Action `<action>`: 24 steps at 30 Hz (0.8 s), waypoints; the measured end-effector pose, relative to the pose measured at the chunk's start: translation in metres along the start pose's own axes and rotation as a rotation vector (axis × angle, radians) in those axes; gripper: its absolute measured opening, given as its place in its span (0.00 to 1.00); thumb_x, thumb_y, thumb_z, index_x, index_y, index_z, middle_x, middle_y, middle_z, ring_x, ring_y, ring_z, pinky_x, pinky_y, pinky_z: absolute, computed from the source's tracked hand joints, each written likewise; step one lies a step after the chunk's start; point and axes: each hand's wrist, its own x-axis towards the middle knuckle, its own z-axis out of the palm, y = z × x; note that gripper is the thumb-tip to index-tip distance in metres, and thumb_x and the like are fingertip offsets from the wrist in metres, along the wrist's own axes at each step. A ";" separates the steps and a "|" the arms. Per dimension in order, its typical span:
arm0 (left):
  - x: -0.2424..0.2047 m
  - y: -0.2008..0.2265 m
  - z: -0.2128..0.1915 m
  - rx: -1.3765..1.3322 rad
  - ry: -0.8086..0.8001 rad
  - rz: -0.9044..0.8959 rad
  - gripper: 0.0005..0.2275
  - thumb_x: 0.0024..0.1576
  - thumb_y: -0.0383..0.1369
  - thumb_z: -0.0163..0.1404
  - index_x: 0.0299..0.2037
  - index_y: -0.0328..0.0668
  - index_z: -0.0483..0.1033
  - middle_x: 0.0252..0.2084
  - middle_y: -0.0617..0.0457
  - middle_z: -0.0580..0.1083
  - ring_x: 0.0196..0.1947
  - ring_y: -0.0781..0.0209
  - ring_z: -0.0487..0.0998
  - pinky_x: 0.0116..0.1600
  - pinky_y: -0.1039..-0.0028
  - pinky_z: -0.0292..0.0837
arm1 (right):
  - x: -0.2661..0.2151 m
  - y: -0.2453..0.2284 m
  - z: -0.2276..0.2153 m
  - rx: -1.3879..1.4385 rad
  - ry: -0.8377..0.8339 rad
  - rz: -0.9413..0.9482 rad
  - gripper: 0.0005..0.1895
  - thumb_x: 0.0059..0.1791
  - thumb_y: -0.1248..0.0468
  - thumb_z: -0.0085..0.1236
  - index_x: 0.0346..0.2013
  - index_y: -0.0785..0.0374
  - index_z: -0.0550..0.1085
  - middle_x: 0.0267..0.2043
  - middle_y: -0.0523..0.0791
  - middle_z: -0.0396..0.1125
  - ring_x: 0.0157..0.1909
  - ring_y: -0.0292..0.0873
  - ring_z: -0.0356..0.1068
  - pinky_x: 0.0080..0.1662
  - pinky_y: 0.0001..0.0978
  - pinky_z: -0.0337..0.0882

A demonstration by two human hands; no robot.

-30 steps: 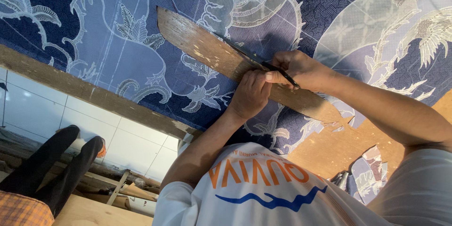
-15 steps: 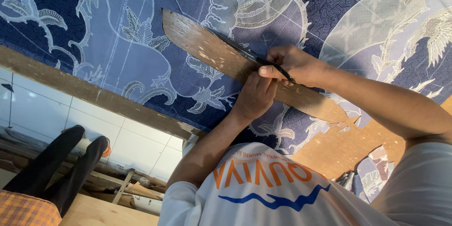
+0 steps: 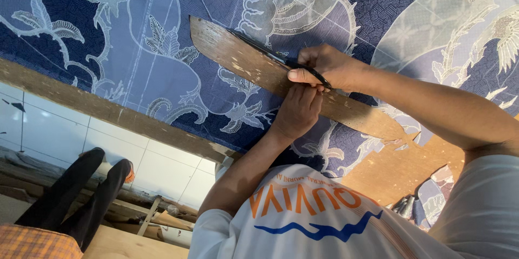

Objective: The person uses shears to cut a large piece of blue patterned fabric laid on a wooden table. They follow a cardboard template placed on the fabric, cutting along its edges and separating pieces. Cut fabric pieces accumulate on the table as the task progresses.

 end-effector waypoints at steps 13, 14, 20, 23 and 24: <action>-0.002 0.001 0.003 0.045 -0.061 0.017 0.10 0.61 0.28 0.50 0.48 0.25 0.72 0.53 0.36 0.68 0.51 0.43 0.73 0.60 0.56 0.71 | 0.014 -0.024 0.010 -0.095 0.037 -0.014 0.27 0.42 0.43 0.68 0.26 0.64 0.69 0.17 0.42 0.61 0.20 0.35 0.61 0.22 0.28 0.59; -0.003 0.001 0.002 0.047 -0.065 0.016 0.10 0.61 0.28 0.50 0.48 0.25 0.72 0.53 0.36 0.68 0.51 0.43 0.73 0.60 0.56 0.71 | 0.013 -0.024 0.011 -0.107 0.050 -0.037 0.28 0.41 0.43 0.68 0.25 0.64 0.69 0.17 0.42 0.61 0.20 0.34 0.61 0.22 0.28 0.60; 0.000 0.001 0.002 0.070 -0.050 0.027 0.10 0.60 0.28 0.50 0.47 0.26 0.72 0.52 0.37 0.68 0.51 0.42 0.73 0.59 0.56 0.71 | 0.017 -0.027 0.013 -0.243 0.093 -0.185 0.31 0.42 0.39 0.68 0.23 0.64 0.71 0.19 0.41 0.60 0.24 0.35 0.58 0.26 0.32 0.57; -0.002 0.001 0.005 0.073 -0.051 0.026 0.10 0.61 0.27 0.50 0.47 0.26 0.72 0.52 0.38 0.68 0.53 0.44 0.73 0.61 0.56 0.71 | 0.023 -0.027 0.013 -0.306 0.094 -0.216 0.31 0.41 0.38 0.68 0.23 0.65 0.71 0.19 0.42 0.60 0.23 0.36 0.59 0.26 0.33 0.58; -0.004 0.000 0.006 0.069 -0.047 0.024 0.10 0.61 0.27 0.50 0.48 0.26 0.72 0.52 0.38 0.68 0.53 0.45 0.73 0.61 0.57 0.71 | 0.024 -0.027 0.013 -0.342 0.097 -0.224 0.31 0.41 0.39 0.68 0.23 0.64 0.71 0.18 0.42 0.61 0.23 0.36 0.60 0.26 0.33 0.59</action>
